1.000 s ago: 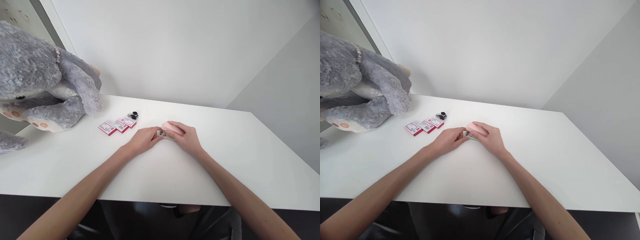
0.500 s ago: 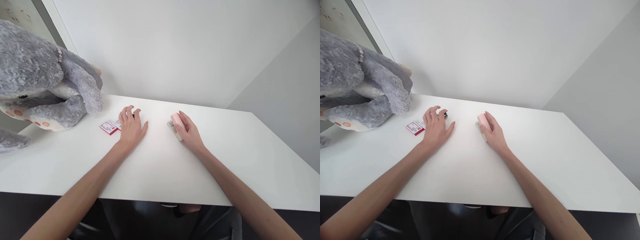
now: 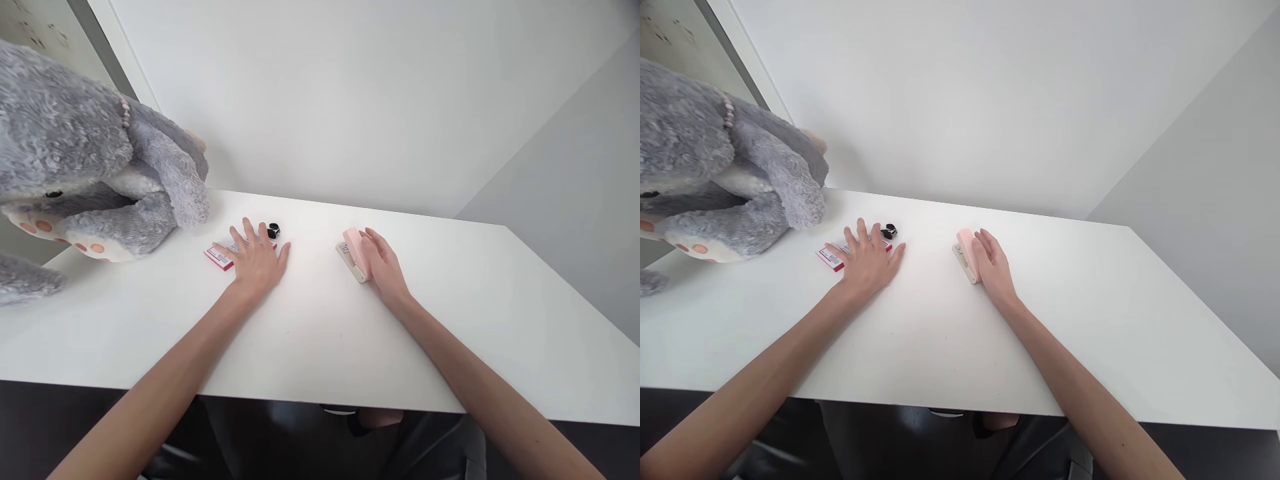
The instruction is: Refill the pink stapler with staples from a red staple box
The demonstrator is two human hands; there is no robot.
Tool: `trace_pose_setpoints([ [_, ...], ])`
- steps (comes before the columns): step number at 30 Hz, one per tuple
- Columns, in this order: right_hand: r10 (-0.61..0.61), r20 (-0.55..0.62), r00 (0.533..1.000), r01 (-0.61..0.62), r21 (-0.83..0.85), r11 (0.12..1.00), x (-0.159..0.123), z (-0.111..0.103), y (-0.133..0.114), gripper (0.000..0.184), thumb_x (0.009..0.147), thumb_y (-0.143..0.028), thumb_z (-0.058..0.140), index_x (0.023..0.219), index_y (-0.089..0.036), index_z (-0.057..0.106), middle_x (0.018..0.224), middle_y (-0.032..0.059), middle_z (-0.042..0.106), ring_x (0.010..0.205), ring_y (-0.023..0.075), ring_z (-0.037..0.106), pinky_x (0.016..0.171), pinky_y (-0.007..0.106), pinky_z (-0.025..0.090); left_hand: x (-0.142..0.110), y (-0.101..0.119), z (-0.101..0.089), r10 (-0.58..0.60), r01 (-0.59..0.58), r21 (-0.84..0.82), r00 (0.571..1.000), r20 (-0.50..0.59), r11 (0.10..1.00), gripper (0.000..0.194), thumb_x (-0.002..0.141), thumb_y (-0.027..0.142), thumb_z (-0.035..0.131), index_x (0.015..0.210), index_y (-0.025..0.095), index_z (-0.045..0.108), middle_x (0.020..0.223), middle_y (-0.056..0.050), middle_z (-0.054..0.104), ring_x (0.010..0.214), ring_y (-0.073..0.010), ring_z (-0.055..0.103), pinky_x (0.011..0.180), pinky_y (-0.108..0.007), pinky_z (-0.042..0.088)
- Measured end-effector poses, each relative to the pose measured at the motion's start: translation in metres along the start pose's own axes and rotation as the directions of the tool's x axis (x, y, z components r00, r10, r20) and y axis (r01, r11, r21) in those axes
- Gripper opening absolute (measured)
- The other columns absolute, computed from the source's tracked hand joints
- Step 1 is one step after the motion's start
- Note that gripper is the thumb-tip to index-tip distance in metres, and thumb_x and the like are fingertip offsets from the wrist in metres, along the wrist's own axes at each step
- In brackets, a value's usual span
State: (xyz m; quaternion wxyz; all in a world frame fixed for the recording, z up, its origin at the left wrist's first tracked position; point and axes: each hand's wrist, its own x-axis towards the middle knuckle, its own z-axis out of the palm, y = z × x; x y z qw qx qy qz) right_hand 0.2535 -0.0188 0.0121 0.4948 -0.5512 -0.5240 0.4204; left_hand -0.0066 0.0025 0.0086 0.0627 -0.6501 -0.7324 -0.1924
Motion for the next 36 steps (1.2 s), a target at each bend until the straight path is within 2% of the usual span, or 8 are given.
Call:
trace_pose_setpoints([
  [3,0.017,-0.015,1.0,-0.017,-0.035,0.999,0.001,0.0,0.001,0.066,0.099,-0.07,0.055,0.157,-0.038,0.052,0.169,0.0001,0.049,0.155,0.0294,0.049,0.128,0.05,0.044,-0.001,0.0,0.004,0.036,-0.036,-0.015,0.999,-0.002,0.999,0.071,0.104,0.047,0.04,0.158,0.002,0.041,0.169,-0.037,0.032,0.158,-0.0589,0.025,0.117,-0.09,0.009],
  [7,0.016,-0.024,1.0,-0.017,-0.053,0.998,0.001,0.0,0.001,0.064,0.099,-0.07,0.054,0.155,-0.038,0.054,0.168,0.0006,0.051,0.153,0.0298,0.051,0.126,0.05,0.046,-0.004,0.004,0.004,0.073,-0.073,-0.032,0.997,0.013,0.997,0.069,0.105,0.04,0.037,0.161,0.001,0.036,0.168,-0.038,0.034,0.159,-0.0573,0.025,0.118,-0.089,0.007],
  [11,0.021,-0.022,1.0,-0.022,-0.062,0.998,0.001,0.0,0.002,0.065,0.1,-0.071,0.053,0.156,-0.037,0.053,0.168,0.0009,0.05,0.153,0.0296,0.052,0.125,0.049,0.047,-0.008,0.01,-0.001,0.104,-0.098,-0.071,0.991,0.086,0.993,0.074,0.105,0.037,0.035,0.167,-0.001,0.022,0.17,-0.037,0.03,0.16,-0.0563,0.023,0.119,-0.088,0.007],
  [15,0.034,-0.028,0.999,-0.035,-0.062,0.997,0.002,0.0,0.002,0.066,0.099,-0.072,0.054,0.155,-0.038,0.054,0.168,0.0013,0.05,0.152,0.0302,0.052,0.125,0.05,0.046,-0.012,0.015,-0.002,0.142,-0.127,-0.135,0.984,0.106,0.983,0.075,0.106,0.033,0.034,0.17,0.001,0.01,0.173,-0.035,0.025,0.163,-0.0517,0.019,0.123,-0.083,0.009],
  [20,0.028,-0.014,1.0,-0.029,-0.07,0.997,0.002,0.001,0.002,0.067,0.099,-0.071,0.053,0.157,-0.037,0.053,0.168,0.0022,0.051,0.151,0.0303,0.053,0.123,0.05,0.048,-0.017,0.019,0.004,0.211,-0.19,-0.24,0.975,0.066,0.952,0.073,0.106,0.027,0.034,0.171,0.008,0.005,0.177,-0.032,0.013,0.165,-0.0489,0.01,0.126,-0.079,0.011],
  [27,0.037,-0.026,0.999,-0.039,-0.082,0.996,0.002,0.001,0.0,0.063,0.1,-0.07,0.054,0.154,-0.037,0.054,0.168,0.0005,0.05,0.154,0.029,0.05,0.127,0.049,0.045,-0.024,0.026,0.002,0.29,-0.256,-0.303,0.955,0.07,0.918,0.071,0.106,0.025,0.034,0.171,0.015,0.007,0.179,-0.029,0.006,0.166,-0.0478,0.012,0.127,-0.077,0.013],
  [32,0.01,-0.014,1.0,-0.012,-0.12,0.993,0.002,0.001,0.001,0.064,0.101,-0.071,0.05,0.155,-0.038,0.052,0.168,0.0013,0.051,0.153,0.029,0.051,0.124,0.049,0.047,-0.026,0.03,-0.001,0.408,-0.352,-0.34,0.907,0.107,0.872,0.064,0.106,0.023,0.033,0.167,0.015,0.015,0.177,-0.027,0.021,0.166,-0.0389,0.021,0.13,-0.072,0.014],
  [36,0.017,-0.026,1.0,-0.019,-0.071,0.997,0.002,0.002,0.001,0.062,0.099,-0.068,0.055,0.153,-0.037,0.055,0.165,0.002,0.055,0.152,0.0283,0.052,0.126,0.049,0.046,-0.027,0.032,-0.005,0.524,-0.446,-0.376,0.841,0.134,0.812,0.06,0.105,0.02,0.031,0.163,0.013,0.02,0.169,-0.024,0.041,0.163,-0.034,0.032,0.133,-0.066,0.017],
])
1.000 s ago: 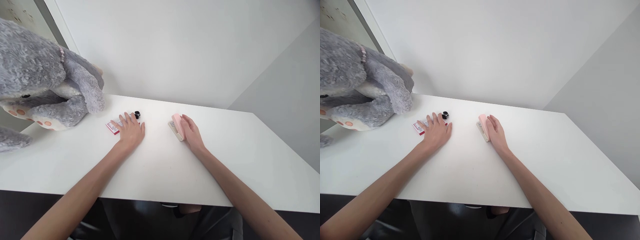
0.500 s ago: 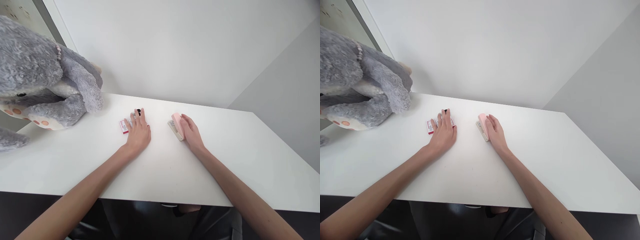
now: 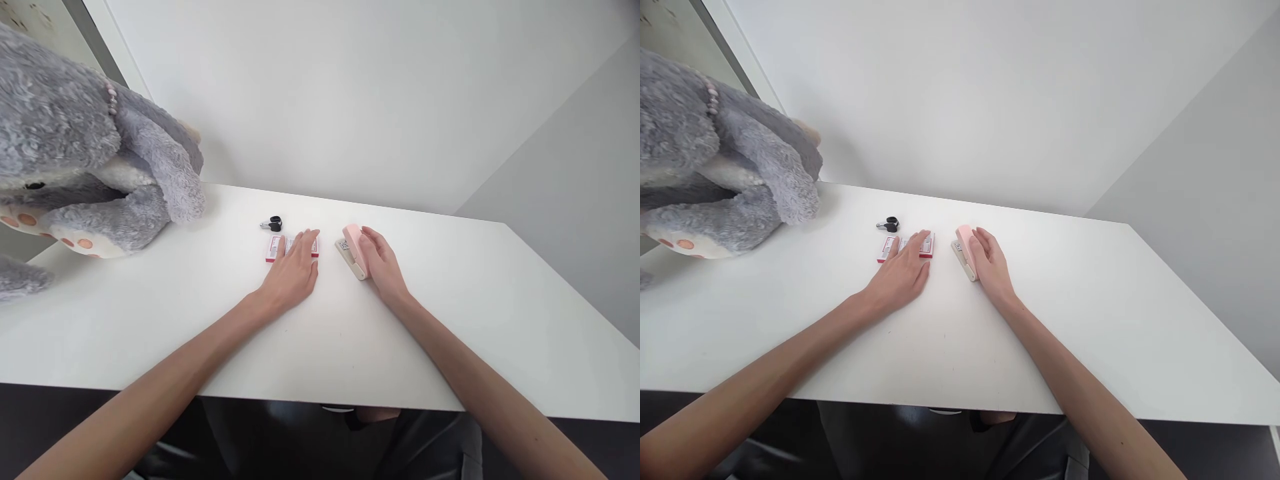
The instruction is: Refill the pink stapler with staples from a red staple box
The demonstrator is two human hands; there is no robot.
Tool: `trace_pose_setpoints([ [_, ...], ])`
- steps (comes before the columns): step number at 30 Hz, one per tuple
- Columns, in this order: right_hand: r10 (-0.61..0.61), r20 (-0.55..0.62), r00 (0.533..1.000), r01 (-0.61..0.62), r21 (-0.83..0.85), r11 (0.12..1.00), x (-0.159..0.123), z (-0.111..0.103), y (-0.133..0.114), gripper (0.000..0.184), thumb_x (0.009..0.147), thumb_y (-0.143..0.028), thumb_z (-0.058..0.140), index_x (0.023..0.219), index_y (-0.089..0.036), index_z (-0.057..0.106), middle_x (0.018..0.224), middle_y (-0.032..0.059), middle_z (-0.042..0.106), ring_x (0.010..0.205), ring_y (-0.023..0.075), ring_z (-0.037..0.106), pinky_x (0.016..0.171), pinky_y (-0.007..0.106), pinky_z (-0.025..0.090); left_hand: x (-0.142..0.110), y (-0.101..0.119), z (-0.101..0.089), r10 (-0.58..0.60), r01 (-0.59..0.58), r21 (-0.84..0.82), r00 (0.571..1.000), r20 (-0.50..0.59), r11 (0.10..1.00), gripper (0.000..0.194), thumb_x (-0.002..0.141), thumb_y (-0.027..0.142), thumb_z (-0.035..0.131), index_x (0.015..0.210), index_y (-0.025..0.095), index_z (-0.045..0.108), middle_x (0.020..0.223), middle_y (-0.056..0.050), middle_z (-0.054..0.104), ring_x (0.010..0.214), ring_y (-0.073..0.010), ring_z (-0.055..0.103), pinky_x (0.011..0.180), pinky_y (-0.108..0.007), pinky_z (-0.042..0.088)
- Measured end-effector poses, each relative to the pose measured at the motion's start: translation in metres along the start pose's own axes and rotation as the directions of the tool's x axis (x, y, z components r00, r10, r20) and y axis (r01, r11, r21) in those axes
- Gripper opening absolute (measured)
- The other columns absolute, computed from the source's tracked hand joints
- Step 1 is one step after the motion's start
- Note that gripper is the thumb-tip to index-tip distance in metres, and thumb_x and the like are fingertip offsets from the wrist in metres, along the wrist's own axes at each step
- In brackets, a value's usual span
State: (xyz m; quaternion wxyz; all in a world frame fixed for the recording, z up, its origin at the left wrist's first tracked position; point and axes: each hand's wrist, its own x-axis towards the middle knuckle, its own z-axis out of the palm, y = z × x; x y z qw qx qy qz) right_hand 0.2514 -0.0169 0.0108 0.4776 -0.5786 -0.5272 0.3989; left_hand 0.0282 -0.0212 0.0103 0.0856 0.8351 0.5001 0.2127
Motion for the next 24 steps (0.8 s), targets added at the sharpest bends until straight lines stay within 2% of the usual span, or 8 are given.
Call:
trace_pose_setpoints([
  [3,0.009,-0.002,1.0,-0.009,0.03,1.0,0.0,0.001,-0.001,0.062,0.098,-0.067,0.058,0.151,-0.035,0.056,0.164,0.0031,0.056,0.151,0.0287,0.053,0.126,0.05,0.045,0.001,0.001,-0.003,0.094,-0.094,-0.048,0.996,0.005,0.994,0.058,0.105,0.02,0.034,0.162,0.014,0.024,0.166,-0.021,0.047,0.16,-0.0306,0.04,0.133,-0.059,0.025],
  [5,-0.007,0.001,1.0,0.007,0.035,0.999,0.0,0.001,0.0,0.062,0.098,-0.067,0.059,0.151,-0.035,0.057,0.163,0.0037,0.057,0.151,0.029,0.053,0.127,0.051,0.044,0.003,-0.001,-0.005,0.108,-0.11,-0.041,0.993,-0.044,0.993,0.054,0.106,0.025,0.039,0.158,0.016,0.032,0.166,-0.019,0.047,0.16,-0.0315,0.039,0.131,-0.056,0.031],
  [9,-0.051,0.028,0.998,0.05,0.03,0.998,0.002,0.002,0.004,0.061,0.098,-0.068,0.06,0.15,-0.035,0.058,0.163,0.0038,0.057,0.151,0.0286,0.054,0.126,0.05,0.045,0.005,-0.008,-0.007,0.0,0.004,0.027,0.988,-0.154,1.0,0.048,0.107,0.042,0.048,0.147,0.017,0.047,0.164,-0.019,0.049,0.163,-0.0358,0.032,0.132,-0.058,0.029],
  [12,-0.073,0.062,0.995,0.073,0.008,0.997,0.003,0.002,0.007,0.062,0.1,-0.068,0.057,0.152,-0.035,0.055,0.164,0.0036,0.055,0.15,0.0278,0.055,0.123,0.047,0.048,0.005,-0.013,-0.007,-0.089,0.091,0.016,0.99,-0.106,0.996,0.056,0.106,0.053,0.048,0.148,0.015,0.046,0.168,-0.021,0.044,0.164,-0.0398,0.027,0.132,-0.062,0.025],
  [16,-0.106,0.105,0.989,0.107,0.0,0.994,0.001,0.003,0.004,0.063,0.102,-0.068,0.054,0.156,-0.036,0.052,0.166,0.0027,0.054,0.151,0.027,0.053,0.125,0.046,0.046,0.004,-0.013,-0.005,-0.107,0.108,-0.064,0.994,0.019,0.992,0.066,0.105,0.059,0.048,0.155,0.016,0.038,0.173,-0.023,0.035,0.167,-0.0385,0.019,0.132,-0.061,0.028],
  [20,-0.095,0.148,0.984,0.095,0.013,0.995,-0.002,0.002,-0.003,0.065,0.102,-0.067,0.054,0.16,-0.037,0.048,0.171,-0.0006,0.047,0.157,0.0258,0.044,0.13,0.047,0.038,0.003,-0.011,-0.004,-0.059,0.07,-0.117,0.994,0.095,0.991,0.073,0.102,0.062,0.052,0.159,0.019,0.036,0.181,-0.019,0.016,0.169,-0.0364,0.006,0.133,-0.059,0.026],
  [22,-0.081,0.161,0.984,0.081,0.008,0.997,-0.003,0.001,-0.006,0.066,0.102,-0.068,0.052,0.161,-0.04,0.046,0.173,-0.0029,0.043,0.16,0.025,0.04,0.132,0.047,0.035,0.003,-0.013,-0.004,-0.002,0.014,-0.118,0.996,0.094,0.993,0.071,0.102,0.059,0.055,0.159,0.02,0.037,0.181,-0.018,0.014,0.169,-0.0357,0.005,0.133,-0.057,0.026],
  [24,-0.077,0.165,0.983,0.077,0.005,0.997,-0.004,0.002,-0.007,0.066,0.103,-0.068,0.051,0.162,-0.04,0.045,0.174,-0.0038,0.041,0.161,0.0249,0.038,0.133,0.047,0.033,0.003,-0.015,-0.004,0.048,-0.041,-0.096,0.997,0.064,0.994,0.069,0.101,0.055,0.058,0.158,0.02,0.04,0.18,-0.018,0.018,0.169,-0.0362,0.01,0.133,-0.056,0.027],
])
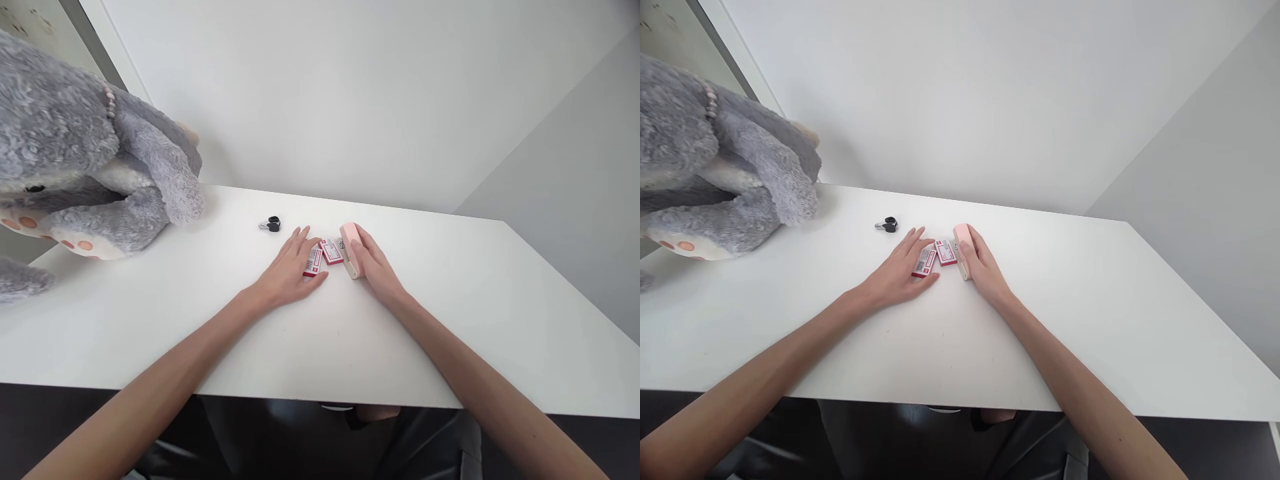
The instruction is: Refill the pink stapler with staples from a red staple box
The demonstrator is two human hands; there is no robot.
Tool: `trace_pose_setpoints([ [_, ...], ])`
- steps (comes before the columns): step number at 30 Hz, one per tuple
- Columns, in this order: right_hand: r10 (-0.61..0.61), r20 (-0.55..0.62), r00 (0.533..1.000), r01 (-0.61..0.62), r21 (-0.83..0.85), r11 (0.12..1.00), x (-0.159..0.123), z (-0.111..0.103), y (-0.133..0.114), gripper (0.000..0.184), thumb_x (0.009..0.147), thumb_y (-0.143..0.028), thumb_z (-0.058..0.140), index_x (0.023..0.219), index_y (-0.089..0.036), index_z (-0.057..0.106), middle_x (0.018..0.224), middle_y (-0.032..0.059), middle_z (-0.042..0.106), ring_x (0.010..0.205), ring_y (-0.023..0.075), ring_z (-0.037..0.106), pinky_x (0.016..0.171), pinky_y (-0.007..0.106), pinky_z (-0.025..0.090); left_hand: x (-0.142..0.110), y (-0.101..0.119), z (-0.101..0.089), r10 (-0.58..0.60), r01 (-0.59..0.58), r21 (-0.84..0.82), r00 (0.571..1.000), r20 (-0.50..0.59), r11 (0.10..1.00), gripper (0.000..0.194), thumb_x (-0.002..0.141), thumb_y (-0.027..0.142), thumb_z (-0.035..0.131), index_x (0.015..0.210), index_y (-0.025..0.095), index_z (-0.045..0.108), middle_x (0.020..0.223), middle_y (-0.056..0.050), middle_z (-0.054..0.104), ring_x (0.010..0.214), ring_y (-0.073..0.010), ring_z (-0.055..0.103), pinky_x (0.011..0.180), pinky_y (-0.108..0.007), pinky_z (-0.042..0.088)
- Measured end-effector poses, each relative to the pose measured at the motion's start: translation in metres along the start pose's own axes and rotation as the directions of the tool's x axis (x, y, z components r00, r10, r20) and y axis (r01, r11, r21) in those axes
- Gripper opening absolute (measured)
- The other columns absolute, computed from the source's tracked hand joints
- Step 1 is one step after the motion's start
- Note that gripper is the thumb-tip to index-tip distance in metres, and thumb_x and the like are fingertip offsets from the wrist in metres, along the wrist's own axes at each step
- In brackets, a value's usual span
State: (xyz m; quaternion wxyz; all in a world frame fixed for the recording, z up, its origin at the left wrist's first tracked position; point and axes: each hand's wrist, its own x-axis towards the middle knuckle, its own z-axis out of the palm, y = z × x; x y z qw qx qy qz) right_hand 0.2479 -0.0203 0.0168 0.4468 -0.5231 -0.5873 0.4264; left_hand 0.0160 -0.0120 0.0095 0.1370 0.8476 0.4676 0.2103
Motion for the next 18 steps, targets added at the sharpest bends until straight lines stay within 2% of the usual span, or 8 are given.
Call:
trace_pose_setpoints([
  [4,-0.016,-0.002,1.0,0.016,0.03,0.999,0.0005,0.0012,0.0015,0.065,0.103,-0.068,0.053,0.161,-0.04,0.047,0.171,-0.0026,0.046,0.159,0.0254,0.041,0.132,0.048,0.034,0.0017,-0.0011,-0.0033,0.035,-0.033,0.051,0.999,-0.039,0.998,0.072,0.096,0.058,0.065,0.155,0.021,0.045,0.169,-0.017,0.044,0.16,-0.0387,0.032,0.129,-0.058,0.029],
  [7,-0.029,-0.003,1.0,0.029,0.049,0.998,0.0015,0.0017,0.0027,0.066,0.101,-0.068,0.055,0.16,-0.039,0.049,0.169,-0.0009,0.049,0.157,0.0268,0.045,0.131,0.049,0.037,0.0031,0.0006,-0.0055,0.024,-0.022,0.045,0.999,-0.031,0.999,0.073,0.092,0.062,0.071,0.15,0.023,0.049,0.157,-0.013,0.056,0.15,-0.0394,0.039,0.123,-0.059,0.033],
  [15,-0.005,0.023,1.0,0.003,0.09,0.996,0.0019,0.0021,0.0039,0.068,0.1,-0.07,0.055,0.159,-0.038,0.049,0.166,0.0004,0.053,0.153,0.029,0.048,0.129,0.051,0.04,0.0056,0.0021,-0.0068,-0.069,0.072,0.065,0.997,-0.038,0.995,0.073,0.087,0.069,0.075,0.14,0.022,0.06,0.132,-0.013,0.059,0.125,-0.0368,0.049,0.114,-0.056,0.038],
  [18,-0.004,0.022,1.0,0.002,0.097,0.995,0.0019,0.0027,0.0053,0.066,0.1,-0.07,0.056,0.158,-0.038,0.051,0.164,0.0011,0.055,0.151,0.0297,0.05,0.127,0.051,0.041,0.0059,0.0013,-0.0067,-0.1,0.103,0.064,0.993,-0.057,0.993,0.069,0.086,0.07,0.074,0.133,0.021,0.065,0.126,-0.013,0.058,0.122,-0.0366,0.05,0.112,-0.055,0.039],
])
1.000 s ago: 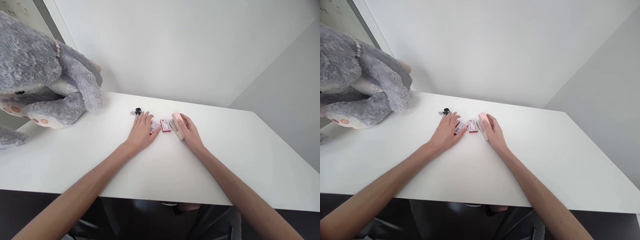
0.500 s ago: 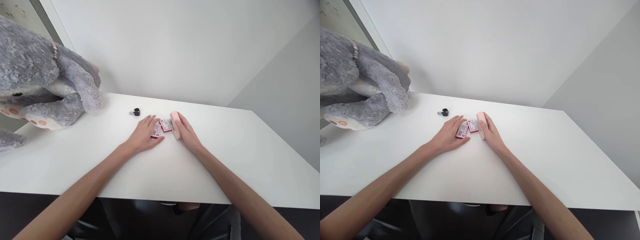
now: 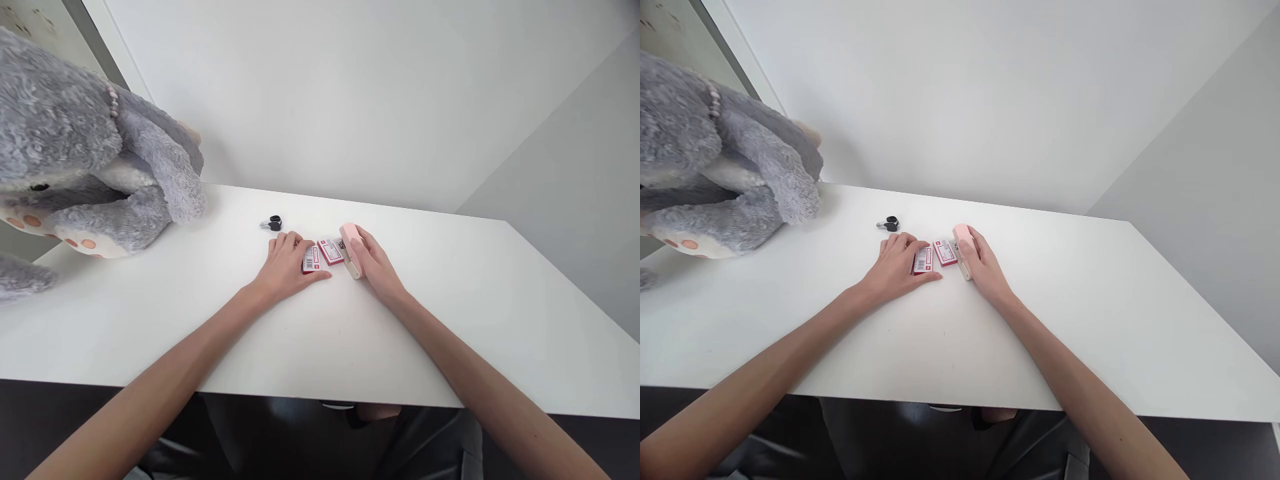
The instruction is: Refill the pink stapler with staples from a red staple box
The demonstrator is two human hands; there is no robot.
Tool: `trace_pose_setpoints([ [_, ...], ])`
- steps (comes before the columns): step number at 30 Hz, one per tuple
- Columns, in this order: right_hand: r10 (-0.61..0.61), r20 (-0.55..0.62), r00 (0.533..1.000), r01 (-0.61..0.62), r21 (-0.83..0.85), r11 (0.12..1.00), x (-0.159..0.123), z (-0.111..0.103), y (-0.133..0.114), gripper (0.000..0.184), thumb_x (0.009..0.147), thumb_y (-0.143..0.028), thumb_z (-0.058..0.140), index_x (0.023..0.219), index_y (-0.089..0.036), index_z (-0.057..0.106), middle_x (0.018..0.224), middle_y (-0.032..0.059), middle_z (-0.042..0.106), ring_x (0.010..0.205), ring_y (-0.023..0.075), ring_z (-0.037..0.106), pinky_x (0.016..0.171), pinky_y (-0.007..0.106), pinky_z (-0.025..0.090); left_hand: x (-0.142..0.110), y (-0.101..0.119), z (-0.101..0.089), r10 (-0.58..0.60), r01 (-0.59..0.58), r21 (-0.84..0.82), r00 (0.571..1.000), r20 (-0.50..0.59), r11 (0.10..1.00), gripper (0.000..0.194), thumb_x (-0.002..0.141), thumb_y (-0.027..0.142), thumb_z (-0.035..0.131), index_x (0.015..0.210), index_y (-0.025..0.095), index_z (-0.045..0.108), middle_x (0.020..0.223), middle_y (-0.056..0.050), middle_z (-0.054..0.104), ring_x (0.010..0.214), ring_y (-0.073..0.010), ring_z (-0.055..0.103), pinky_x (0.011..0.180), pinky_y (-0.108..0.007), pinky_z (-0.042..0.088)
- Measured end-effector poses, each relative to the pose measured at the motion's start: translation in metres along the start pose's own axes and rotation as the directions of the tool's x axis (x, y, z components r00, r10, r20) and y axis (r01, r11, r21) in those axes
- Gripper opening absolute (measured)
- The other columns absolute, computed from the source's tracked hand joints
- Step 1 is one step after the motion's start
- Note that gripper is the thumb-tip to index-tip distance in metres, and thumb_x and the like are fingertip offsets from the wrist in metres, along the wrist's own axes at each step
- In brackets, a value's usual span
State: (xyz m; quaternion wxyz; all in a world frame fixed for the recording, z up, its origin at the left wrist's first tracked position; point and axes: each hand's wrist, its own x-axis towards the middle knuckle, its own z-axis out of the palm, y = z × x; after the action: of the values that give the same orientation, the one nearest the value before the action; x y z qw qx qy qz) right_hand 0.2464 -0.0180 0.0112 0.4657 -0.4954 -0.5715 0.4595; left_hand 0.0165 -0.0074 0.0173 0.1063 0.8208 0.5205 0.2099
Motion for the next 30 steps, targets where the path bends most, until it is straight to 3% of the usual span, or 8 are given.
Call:
trace_pose_setpoints([
  [7,0.02,0.014,1.0,-0.02,0.0,1.0,-0.0008,0.0002,-0.0033,0.063,0.1,-0.069,0.056,0.155,-0.038,0.054,0.162,0.0007,0.057,0.15,0.0286,0.052,0.127,0.051,0.041,0.0003,0.0004,0.0,-0.037,0.041,0.028,0.99,-0.135,0.999,0.063,0.085,0.07,0.074,0.121,0.02,0.063,0.122,-0.014,0.06,0.118,-0.0362,0.055,0.111,-0.057,0.041],
  [16,0.075,0.056,0.996,-0.079,0.069,0.994,-0.0066,0.0055,-0.0075,0.068,0.1,-0.07,0.055,0.16,-0.039,0.047,0.166,-0.0019,0.052,0.154,0.0282,0.048,0.129,0.049,0.04,-0.0006,-0.0012,0.0015,0.056,-0.056,-0.122,0.998,-0.004,0.991,0.074,0.086,0.068,0.075,0.138,0.02,0.052,0.151,-0.017,0.057,0.142,-0.039,0.05,0.117,-0.057,0.042],
  [24,0.114,0.056,0.992,-0.12,0.132,0.984,-0.0054,0.0068,-0.0017,0.071,0.098,-0.072,0.057,0.162,-0.045,0.042,0.167,-0.0039,0.049,0.153,0.0284,0.049,0.13,0.051,0.039,-0.0006,0.0002,-0.0013,0.075,-0.061,-0.181,0.994,0.076,0.982,0.075,0.084,0.07,0.075,0.139,0.023,0.054,0.142,-0.014,0.064,0.142,-0.0406,0.05,0.113,-0.057,0.047],
  [30,0.114,0.04,0.993,-0.119,0.151,0.981,-0.0046,0.0068,0.0,0.069,0.098,-0.072,0.057,0.16,-0.044,0.045,0.165,-0.0026,0.052,0.151,0.0286,0.052,0.129,0.051,0.041,-0.0014,0.0055,-0.0042,0.025,-0.016,-0.234,0.999,0.035,0.972,0.073,0.081,0.069,0.078,0.133,0.023,0.055,0.134,-0.014,0.065,0.125,-0.0387,0.061,0.103,-0.056,0.053],
])
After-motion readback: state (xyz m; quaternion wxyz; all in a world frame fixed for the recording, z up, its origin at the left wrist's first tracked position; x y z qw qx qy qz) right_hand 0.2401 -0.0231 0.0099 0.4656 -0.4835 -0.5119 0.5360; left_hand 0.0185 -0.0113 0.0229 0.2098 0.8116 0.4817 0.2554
